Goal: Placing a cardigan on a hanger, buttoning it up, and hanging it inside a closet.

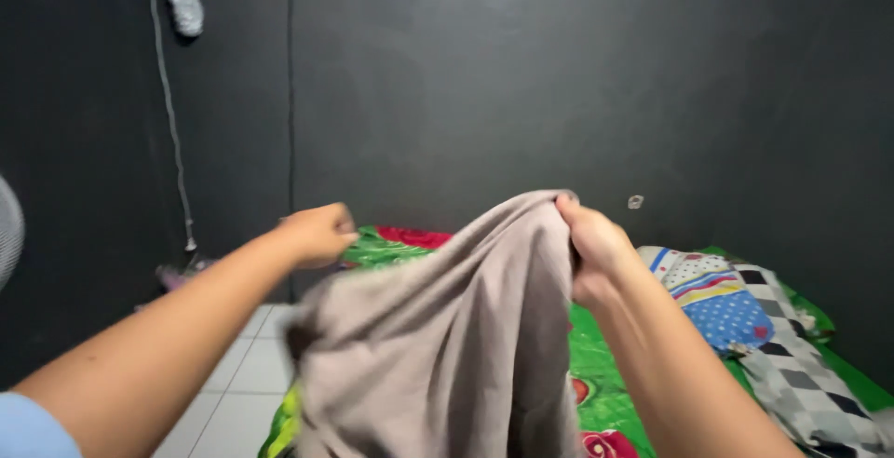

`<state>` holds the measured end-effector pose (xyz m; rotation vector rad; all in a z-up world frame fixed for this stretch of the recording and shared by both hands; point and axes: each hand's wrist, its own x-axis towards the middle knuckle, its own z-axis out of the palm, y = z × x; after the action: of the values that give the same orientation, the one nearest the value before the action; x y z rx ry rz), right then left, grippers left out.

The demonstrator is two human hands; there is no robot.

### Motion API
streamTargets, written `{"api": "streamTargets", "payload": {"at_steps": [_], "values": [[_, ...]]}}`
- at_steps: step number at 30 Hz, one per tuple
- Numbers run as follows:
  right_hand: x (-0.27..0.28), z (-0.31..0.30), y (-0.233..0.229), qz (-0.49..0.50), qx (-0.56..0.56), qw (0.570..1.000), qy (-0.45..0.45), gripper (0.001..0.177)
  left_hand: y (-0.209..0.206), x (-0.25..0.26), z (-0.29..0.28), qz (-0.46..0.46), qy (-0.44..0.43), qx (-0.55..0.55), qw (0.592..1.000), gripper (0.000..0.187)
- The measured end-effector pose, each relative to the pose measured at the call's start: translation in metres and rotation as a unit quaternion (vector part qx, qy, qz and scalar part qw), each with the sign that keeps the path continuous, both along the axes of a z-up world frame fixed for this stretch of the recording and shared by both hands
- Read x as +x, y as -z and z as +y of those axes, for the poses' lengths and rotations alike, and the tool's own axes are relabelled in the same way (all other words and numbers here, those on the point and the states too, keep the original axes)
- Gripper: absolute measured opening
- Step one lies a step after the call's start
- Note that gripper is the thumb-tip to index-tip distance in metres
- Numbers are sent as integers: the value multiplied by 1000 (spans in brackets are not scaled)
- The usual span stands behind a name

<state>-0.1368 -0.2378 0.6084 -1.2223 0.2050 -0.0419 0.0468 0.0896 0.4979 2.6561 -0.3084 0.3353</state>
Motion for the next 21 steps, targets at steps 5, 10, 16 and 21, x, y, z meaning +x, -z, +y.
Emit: {"api": "streamTargets", "payload": {"at_steps": [5, 10, 16, 21], "values": [[22, 30, 1, -46, 95, 994, 9, 32, -40, -106, -56, 166, 163, -357, 905, 62], [84, -1, 24, -161, 162, 968, -100, 24, 6, -148, -73, 223, 331, -303, 865, 96], [18, 32, -23, -74, 120, 987, 81, 23, 80, -180, -98, 158, 276, -332, 888, 117], [69, -42, 15, -111, 149, 982, -9, 28, 178, -120, -94, 116, 192, -264, 938, 21]]}}
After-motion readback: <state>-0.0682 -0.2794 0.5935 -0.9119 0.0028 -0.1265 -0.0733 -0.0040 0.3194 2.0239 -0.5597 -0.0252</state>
